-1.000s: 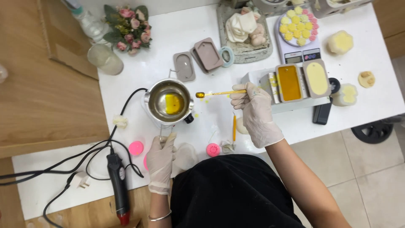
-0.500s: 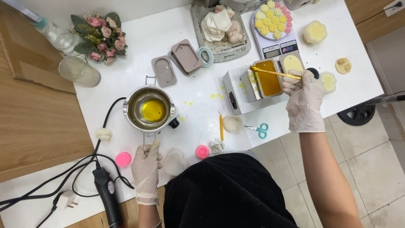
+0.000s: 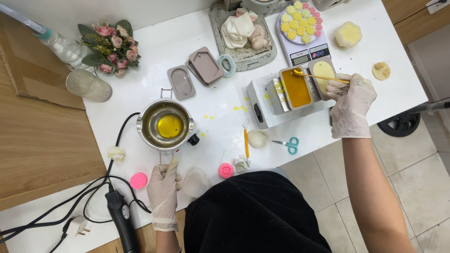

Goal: Using a spoon to mix and transfer melted wax between containers on a studio workbench.

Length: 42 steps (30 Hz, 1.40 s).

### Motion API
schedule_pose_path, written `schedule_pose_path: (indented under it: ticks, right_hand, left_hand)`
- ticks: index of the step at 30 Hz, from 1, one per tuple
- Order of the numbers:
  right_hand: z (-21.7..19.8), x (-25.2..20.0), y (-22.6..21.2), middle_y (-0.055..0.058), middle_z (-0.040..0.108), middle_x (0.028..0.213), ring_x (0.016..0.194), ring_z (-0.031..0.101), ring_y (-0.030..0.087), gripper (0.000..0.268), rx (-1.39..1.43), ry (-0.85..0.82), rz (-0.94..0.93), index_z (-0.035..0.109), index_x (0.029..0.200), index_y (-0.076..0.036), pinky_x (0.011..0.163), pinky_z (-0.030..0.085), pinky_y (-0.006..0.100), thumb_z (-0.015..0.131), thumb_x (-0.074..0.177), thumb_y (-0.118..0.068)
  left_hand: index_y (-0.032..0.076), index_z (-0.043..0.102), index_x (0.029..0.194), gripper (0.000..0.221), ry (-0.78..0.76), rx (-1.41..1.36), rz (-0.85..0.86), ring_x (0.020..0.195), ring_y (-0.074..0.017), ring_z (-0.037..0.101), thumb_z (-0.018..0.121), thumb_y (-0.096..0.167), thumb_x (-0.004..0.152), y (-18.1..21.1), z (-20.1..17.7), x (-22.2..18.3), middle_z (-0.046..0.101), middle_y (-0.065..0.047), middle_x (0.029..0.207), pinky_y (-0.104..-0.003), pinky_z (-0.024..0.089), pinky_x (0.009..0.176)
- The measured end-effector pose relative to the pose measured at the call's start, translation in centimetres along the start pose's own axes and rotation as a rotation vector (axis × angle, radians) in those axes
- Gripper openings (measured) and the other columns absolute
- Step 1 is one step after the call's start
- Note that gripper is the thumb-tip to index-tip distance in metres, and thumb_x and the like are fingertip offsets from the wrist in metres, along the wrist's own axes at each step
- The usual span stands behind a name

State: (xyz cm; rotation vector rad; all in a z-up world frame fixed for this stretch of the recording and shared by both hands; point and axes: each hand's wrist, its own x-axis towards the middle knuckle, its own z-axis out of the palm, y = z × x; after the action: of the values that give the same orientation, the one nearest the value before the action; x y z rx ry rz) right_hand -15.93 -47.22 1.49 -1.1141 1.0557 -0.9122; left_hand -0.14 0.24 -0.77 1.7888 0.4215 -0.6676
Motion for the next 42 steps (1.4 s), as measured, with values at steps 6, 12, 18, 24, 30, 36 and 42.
schedule_pose_path:
  ticks: [6, 12, 18, 24, 30, 36, 42]
  right_hand:
    - [1.2, 0.0, -1.2, 0.018, 0.070, 0.076, 0.058, 0.067, 0.023, 0.034, -0.032, 0.004, -0.050, 0.066, 0.095, 0.007, 0.054, 0.058, 0.031, 0.047, 0.109, -0.016]
    - [2.0, 0.2, -2.3, 0.019, 0.070, 0.072, 0.051, 0.064, 0.022, 0.032, -0.122, -0.019, -0.089, 0.067, 0.094, 0.007, 0.049, 0.056, 0.031, 0.046, 0.107, -0.013]
    - [2.5, -0.1, -3.0, 0.018, 0.070, 0.074, 0.053, 0.064, 0.021, 0.031, -0.149, -0.085, -0.100, 0.066, 0.094, 0.005, 0.051, 0.057, 0.030, 0.045, 0.108, -0.012]
    - [3.3, -0.7, -3.5, 0.016, 0.071, 0.074, 0.053, 0.066, 0.019, 0.032, -0.202, -0.066, -0.076, 0.068, 0.096, 0.005, 0.053, 0.060, 0.029, 0.043, 0.107, -0.013]
    - [3.4, -0.6, -3.4, 0.016, 0.072, 0.075, 0.053, 0.067, 0.019, 0.033, -0.201, -0.063, -0.054, 0.069, 0.096, 0.005, 0.053, 0.060, 0.029, 0.044, 0.106, -0.013]
    - [3.4, -1.1, -3.3, 0.016, 0.071, 0.074, 0.052, 0.065, 0.019, 0.034, -0.202, -0.062, -0.045, 0.070, 0.095, 0.005, 0.051, 0.057, 0.028, 0.045, 0.107, -0.015]
    - [2.9, -2.4, -3.9, 0.018, 0.071, 0.076, 0.053, 0.065, 0.020, 0.033, -0.154, -0.118, -0.076, 0.069, 0.097, 0.006, 0.053, 0.058, 0.029, 0.046, 0.109, -0.014]
  left_hand:
    - [0.004, 0.063, 0.090, 0.032, -0.014, -0.021, 0.006, 0.050, -0.0081, 0.047, 0.073, 0.034, 0.092, -0.6, -0.1, 0.2, 0.059, -0.002, 0.068, -0.024, 0.040, 0.047]
    - [0.003, 0.061, 0.087, 0.036, 0.011, 0.056, -0.023, 0.048, -0.0099, 0.048, 0.074, 0.036, 0.091, 0.0, 0.0, 0.2, 0.059, -0.004, 0.065, -0.025, 0.041, 0.047]
    - [0.004, 0.061, 0.088, 0.034, 0.004, 0.017, -0.011, 0.050, -0.0091, 0.048, 0.075, 0.036, 0.090, 0.1, 0.0, -0.1, 0.059, -0.003, 0.066, -0.024, 0.041, 0.048]
    - [0.004, 0.061, 0.087, 0.035, 0.011, 0.031, -0.019, 0.050, -0.0089, 0.048, 0.075, 0.035, 0.090, 0.2, 0.0, -0.2, 0.059, -0.003, 0.066, -0.024, 0.041, 0.049]
    - [0.004, 0.061, 0.087, 0.035, 0.009, 0.047, -0.005, 0.050, -0.0084, 0.048, 0.074, 0.036, 0.091, 0.3, -0.1, -0.2, 0.059, -0.003, 0.066, -0.024, 0.042, 0.049]
    - [0.004, 0.061, 0.088, 0.033, 0.003, -0.003, -0.024, 0.049, -0.0084, 0.046, 0.075, 0.034, 0.091, 0.1, 0.0, -0.1, 0.058, -0.002, 0.066, -0.024, 0.039, 0.047]
    - [0.003, 0.061, 0.088, 0.034, 0.000, 0.005, -0.006, 0.049, -0.0084, 0.046, 0.074, 0.034, 0.092, 0.1, 0.0, -0.1, 0.058, -0.003, 0.067, -0.024, 0.040, 0.047]
